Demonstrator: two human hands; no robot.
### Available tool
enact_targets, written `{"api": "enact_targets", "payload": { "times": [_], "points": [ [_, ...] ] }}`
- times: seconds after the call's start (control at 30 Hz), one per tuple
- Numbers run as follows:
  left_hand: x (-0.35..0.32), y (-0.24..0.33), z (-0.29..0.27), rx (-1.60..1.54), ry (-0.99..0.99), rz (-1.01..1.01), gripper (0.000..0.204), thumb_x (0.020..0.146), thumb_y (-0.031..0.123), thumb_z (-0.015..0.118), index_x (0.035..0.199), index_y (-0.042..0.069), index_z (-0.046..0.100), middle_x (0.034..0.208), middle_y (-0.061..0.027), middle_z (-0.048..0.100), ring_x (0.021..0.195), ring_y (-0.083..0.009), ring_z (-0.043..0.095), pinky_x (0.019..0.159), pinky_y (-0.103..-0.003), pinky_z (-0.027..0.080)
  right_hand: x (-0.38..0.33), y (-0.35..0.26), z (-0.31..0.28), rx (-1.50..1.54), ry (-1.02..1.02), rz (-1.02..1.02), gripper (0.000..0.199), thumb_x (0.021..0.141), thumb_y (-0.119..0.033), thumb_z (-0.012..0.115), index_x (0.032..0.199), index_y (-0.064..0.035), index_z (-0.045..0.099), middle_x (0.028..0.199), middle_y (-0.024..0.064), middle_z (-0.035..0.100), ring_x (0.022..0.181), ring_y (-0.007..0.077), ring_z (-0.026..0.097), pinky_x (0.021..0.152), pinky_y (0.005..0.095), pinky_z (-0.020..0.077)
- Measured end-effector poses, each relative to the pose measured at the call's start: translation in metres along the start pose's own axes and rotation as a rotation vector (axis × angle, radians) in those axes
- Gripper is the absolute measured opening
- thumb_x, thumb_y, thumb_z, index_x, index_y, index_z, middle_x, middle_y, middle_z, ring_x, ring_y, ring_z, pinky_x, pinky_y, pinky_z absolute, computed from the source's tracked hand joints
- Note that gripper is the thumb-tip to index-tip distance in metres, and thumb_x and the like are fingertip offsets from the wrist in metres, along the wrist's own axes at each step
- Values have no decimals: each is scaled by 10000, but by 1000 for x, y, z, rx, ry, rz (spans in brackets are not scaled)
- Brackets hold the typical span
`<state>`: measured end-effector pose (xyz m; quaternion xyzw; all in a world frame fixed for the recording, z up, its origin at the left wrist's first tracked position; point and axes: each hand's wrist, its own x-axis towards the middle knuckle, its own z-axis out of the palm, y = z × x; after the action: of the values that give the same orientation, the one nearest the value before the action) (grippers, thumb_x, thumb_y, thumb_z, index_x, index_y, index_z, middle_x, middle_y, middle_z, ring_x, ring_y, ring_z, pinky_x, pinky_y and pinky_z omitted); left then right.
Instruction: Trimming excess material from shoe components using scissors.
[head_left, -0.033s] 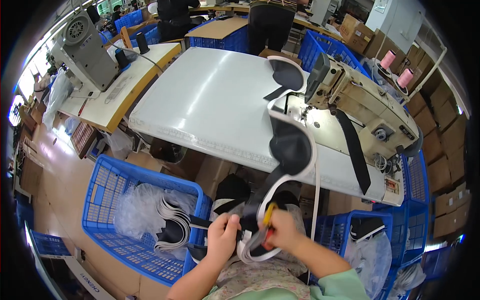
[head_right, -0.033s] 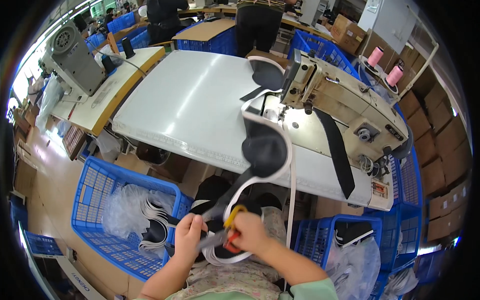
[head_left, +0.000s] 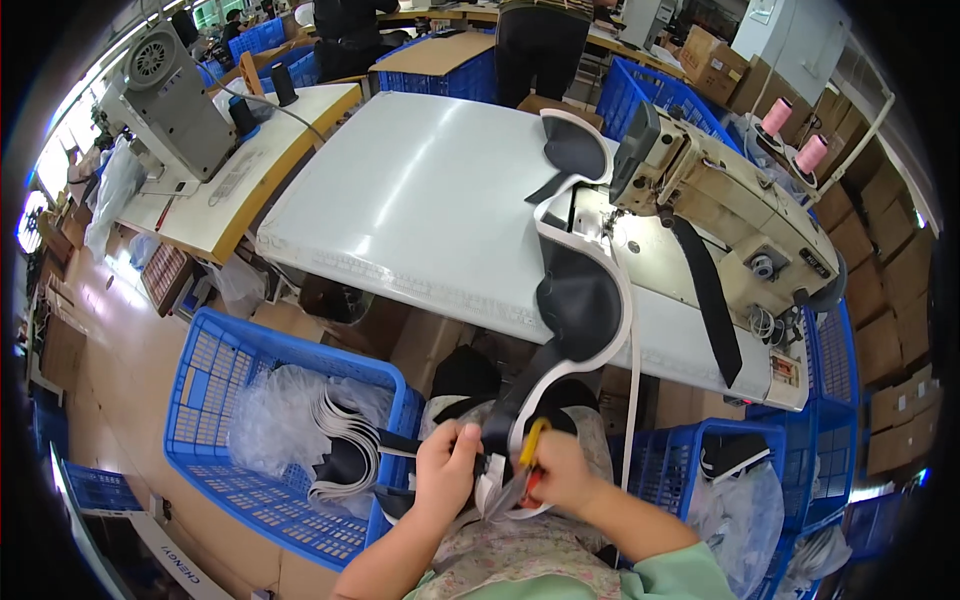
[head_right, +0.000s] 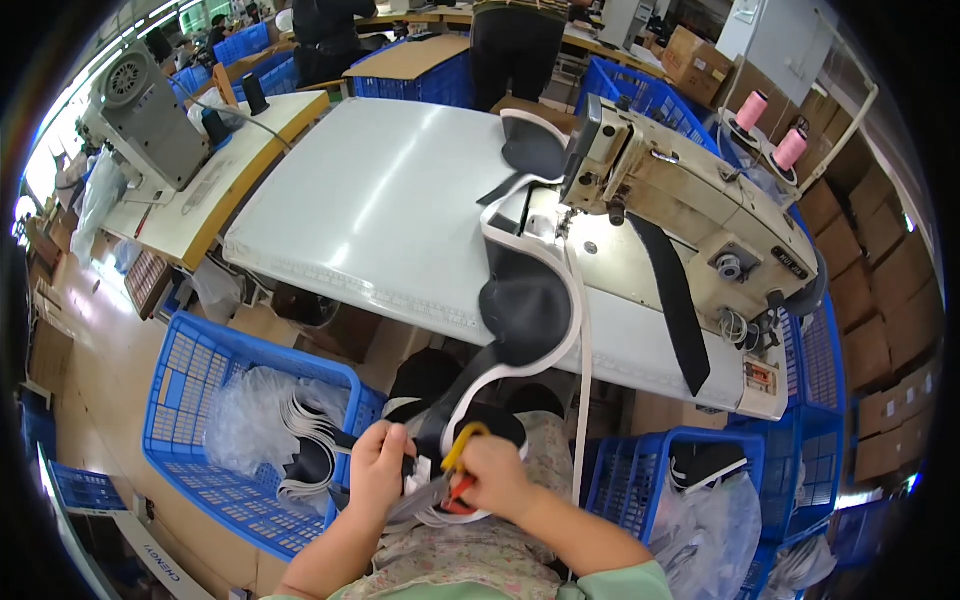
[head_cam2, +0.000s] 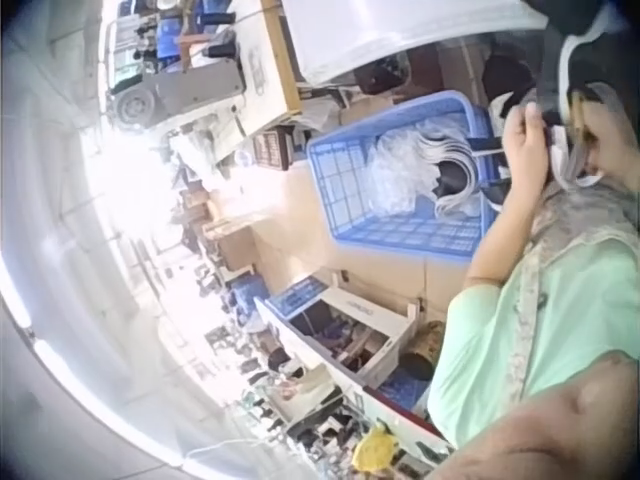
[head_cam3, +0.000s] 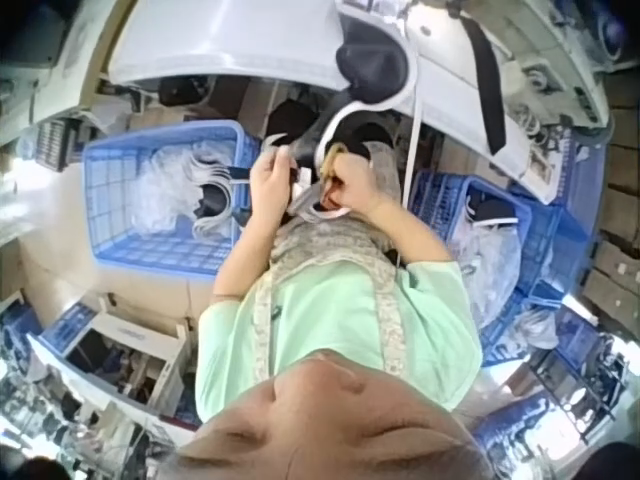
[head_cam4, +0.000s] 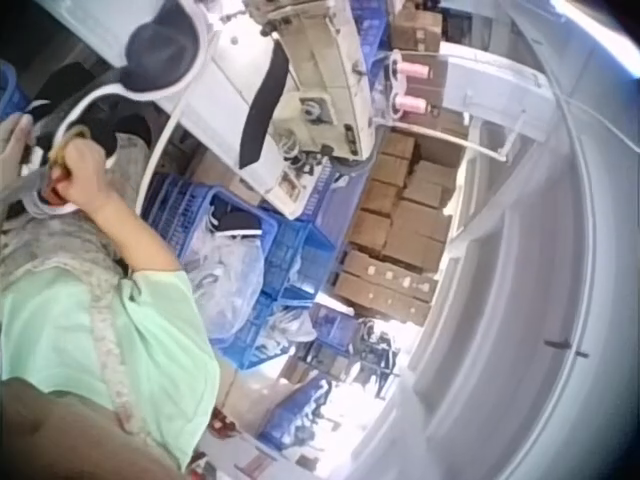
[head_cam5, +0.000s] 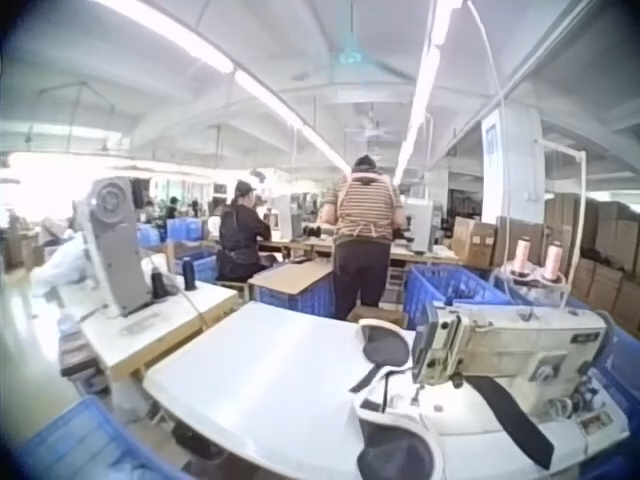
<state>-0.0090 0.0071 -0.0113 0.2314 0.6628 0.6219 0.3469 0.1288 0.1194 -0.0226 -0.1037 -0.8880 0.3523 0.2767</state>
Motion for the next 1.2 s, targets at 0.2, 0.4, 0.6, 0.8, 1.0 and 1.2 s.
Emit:
{"api": "enact_targets", "payload": {
  "times": [0.2,0.4,0.6,0.8,1.0,1.2],
  "points": [
    [17,-14,20,53,34,101,335,892,258,548,690,-9,535,599,-24,491,598,-90,430,566,-256,372,-16,-18,2,41,28,-24,238,528,-80,661,679,-56,478,656,101,494,596,306,504,547,386,398],
    [18,-29,23,-82,-14,-127,361,900,285,532,715,-24,553,603,-8,483,601,-78,412,557,-253,367,-18,-11,2,46,-22,-98,246,546,-90,683,699,-60,493,649,94,496,582,295,502,539,380,390],
    [18,-18,19,-15,-202,-168,308,905,264,528,780,-11,585,652,19,491,616,-62,411,563,-225,351,-17,-14,0,98,-28,-43,244,531,-63,660,644,-54,444,636,105,486,586,303,493,539,388,381],
    [15,-7,35,-217,-145,-203,252,895,228,548,804,-6,573,677,13,521,637,-58,444,572,-218,369,-31,-7,-6,91,-59,-36,249,556,-107,692,748,-85,534,720,76,569,625,283,553,553,366,412],
    [20,-18,23,-287,-303,-383,228,900,196,533,841,-18,582,739,-10,575,684,-68,506,621,-223,412,-18,-39,-71,153,-343,372,306,667,-267,727,801,-49,558,701,93,520,653,298,545,580,360,424],
    [5,10,29,191,-92,73,300,887,253,550,732,-2,513,569,-84,487,524,-111,430,484,-281,369,-29,-28,-133,-45,-767,631,552,686,-550,676,774,-17,565,709,108,534,667,301,545,584,364,422]
  ]
}}
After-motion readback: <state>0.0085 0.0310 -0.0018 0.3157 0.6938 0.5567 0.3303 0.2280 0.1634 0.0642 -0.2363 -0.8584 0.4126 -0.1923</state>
